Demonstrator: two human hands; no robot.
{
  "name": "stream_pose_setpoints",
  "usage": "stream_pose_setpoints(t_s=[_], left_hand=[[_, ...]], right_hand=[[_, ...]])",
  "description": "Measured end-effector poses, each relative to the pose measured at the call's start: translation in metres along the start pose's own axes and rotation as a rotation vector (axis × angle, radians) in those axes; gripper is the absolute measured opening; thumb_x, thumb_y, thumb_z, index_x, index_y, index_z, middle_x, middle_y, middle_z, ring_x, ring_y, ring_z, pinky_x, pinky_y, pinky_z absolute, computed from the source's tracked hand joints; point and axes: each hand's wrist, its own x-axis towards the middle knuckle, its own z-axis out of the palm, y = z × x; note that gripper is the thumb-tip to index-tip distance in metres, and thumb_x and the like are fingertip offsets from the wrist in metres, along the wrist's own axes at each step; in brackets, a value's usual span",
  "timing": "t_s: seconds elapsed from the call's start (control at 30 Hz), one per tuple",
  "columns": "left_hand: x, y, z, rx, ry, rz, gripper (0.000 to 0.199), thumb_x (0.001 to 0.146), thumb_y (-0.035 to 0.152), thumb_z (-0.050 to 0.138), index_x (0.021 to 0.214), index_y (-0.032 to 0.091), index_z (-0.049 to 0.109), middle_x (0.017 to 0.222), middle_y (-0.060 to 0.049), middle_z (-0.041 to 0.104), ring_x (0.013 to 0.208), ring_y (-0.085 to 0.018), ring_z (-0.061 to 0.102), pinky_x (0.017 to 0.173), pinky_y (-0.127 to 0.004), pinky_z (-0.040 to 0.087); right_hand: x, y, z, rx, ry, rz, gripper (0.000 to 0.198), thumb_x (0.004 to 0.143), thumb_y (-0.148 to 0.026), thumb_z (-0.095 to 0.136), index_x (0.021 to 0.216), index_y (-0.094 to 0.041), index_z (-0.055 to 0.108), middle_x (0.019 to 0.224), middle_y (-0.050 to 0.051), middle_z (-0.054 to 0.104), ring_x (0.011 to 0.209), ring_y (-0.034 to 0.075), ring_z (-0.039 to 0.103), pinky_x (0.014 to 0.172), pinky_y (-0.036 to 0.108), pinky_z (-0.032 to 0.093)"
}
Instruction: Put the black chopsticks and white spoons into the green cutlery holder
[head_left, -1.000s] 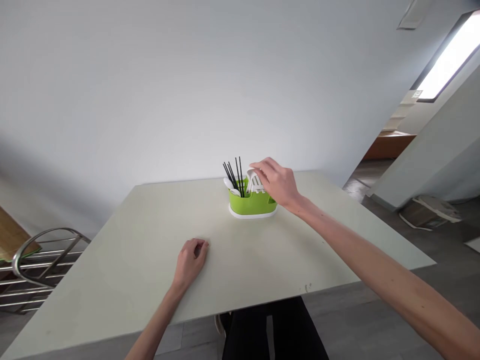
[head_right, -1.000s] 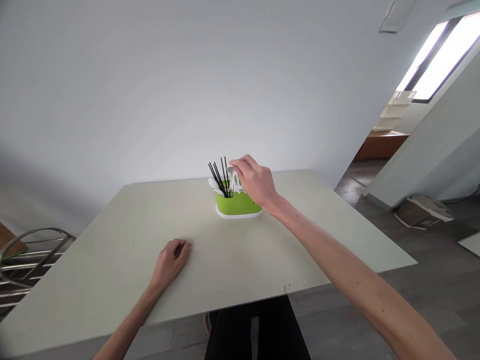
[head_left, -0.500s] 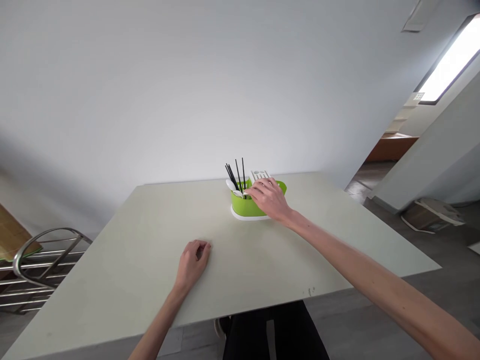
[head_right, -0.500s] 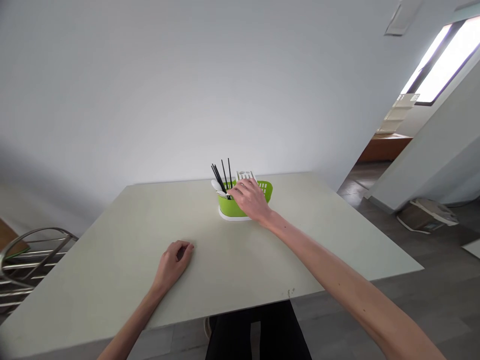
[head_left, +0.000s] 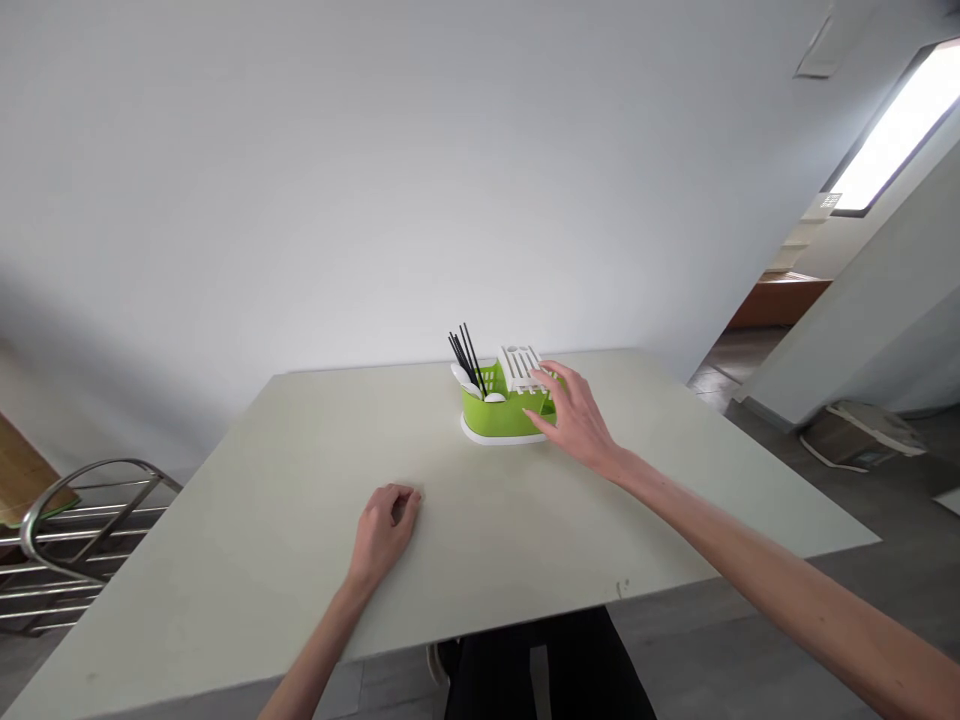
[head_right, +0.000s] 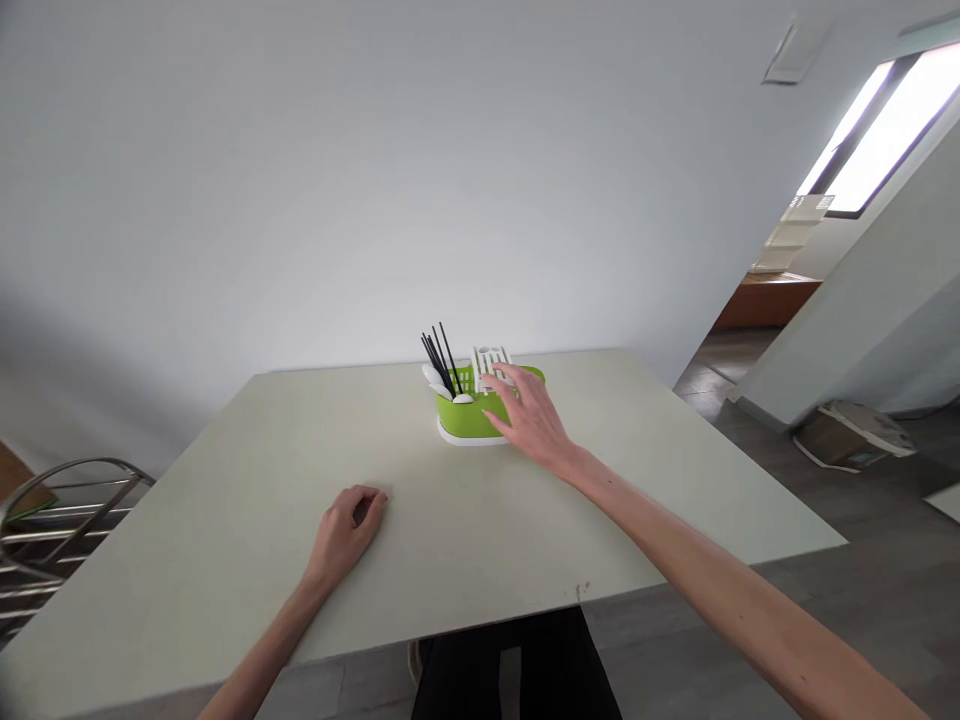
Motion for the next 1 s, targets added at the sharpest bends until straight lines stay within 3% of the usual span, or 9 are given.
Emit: stream_pose_setpoints(t_s=[0.1,0.2,0.33,0.47,0.67,1.0], left_hand=[[0.0,0.001,-0.001,-0.001,-0.004,0.0,0.036,0.099,0.051,0.047,0.084,0.024,0.064,0.084,-0.006,0.071,0.083,-0.024,0.064,0.079,-0.037,0.051],[0.0,0.001,-0.001,0.002,-0.011,-0.002,0.035,0.099,0.051,0.047,0.083,0.024,0.064,0.084,-0.006,0.071,0.084,-0.025,0.064,0.08,-0.038,0.051],[0.0,0.001,-0.001,0.006,-0.02,-0.013,0.035,0.098,0.051,0.047,0.084,0.024,0.064,0.085,-0.006,0.07,0.085,-0.025,0.064,0.081,-0.038,0.051],[0.0,0.001,0.0,0.018,-0.01,-0.022,0.035,0.098,0.051,0.047,0.083,0.024,0.064,0.084,-0.006,0.07,0.084,-0.024,0.064,0.08,-0.037,0.05],[0.001,0.0,0.001,0.034,0.001,-0.008,0.036,0.098,0.052,0.048,0.084,0.024,0.066,0.084,-0.005,0.071,0.082,-0.024,0.065,0.079,-0.036,0.051],[0.001,0.003,-0.001,0.041,-0.014,-0.024,0.038,0.099,0.055,0.048,0.086,0.024,0.066,0.086,-0.006,0.071,0.083,-0.024,0.065,0.078,-0.037,0.053]], right_hand=[[-0.027,0.012,0.001,0.007,0.044,0.194,0.067,0.104,-0.038,0.054,0.162,-0.022,0.027,0.154,0.02,0.046,0.143,0.034,0.047,0.115,0.055,0.045],[-0.05,0.019,0.013,-0.024,-0.036,0.244,0.069,0.106,-0.041,0.047,0.165,-0.018,0.02,0.157,0.021,0.045,0.147,0.035,0.043,0.117,0.057,0.043],[-0.065,0.019,0.039,-0.086,-0.197,0.216,0.061,0.108,-0.043,0.038,0.159,-0.009,0.034,0.152,0.025,0.052,0.154,0.038,0.034,0.122,0.059,0.037],[-0.07,0.016,0.059,-0.113,-0.251,0.222,0.059,0.108,-0.045,0.037,0.148,-0.002,0.047,0.139,0.028,0.061,0.147,0.04,0.042,0.122,0.06,0.035],[-0.073,0.018,0.062,-0.101,-0.175,0.185,0.05,0.108,-0.042,0.038,0.143,-0.009,0.052,0.132,0.024,0.063,0.138,0.038,0.051,0.118,0.061,0.041],[-0.07,0.018,0.067,-0.179,-0.107,0.229,0.04,0.11,-0.041,0.037,0.118,-0.013,0.064,0.114,0.021,0.068,0.12,0.034,0.061,0.113,0.058,0.045]])
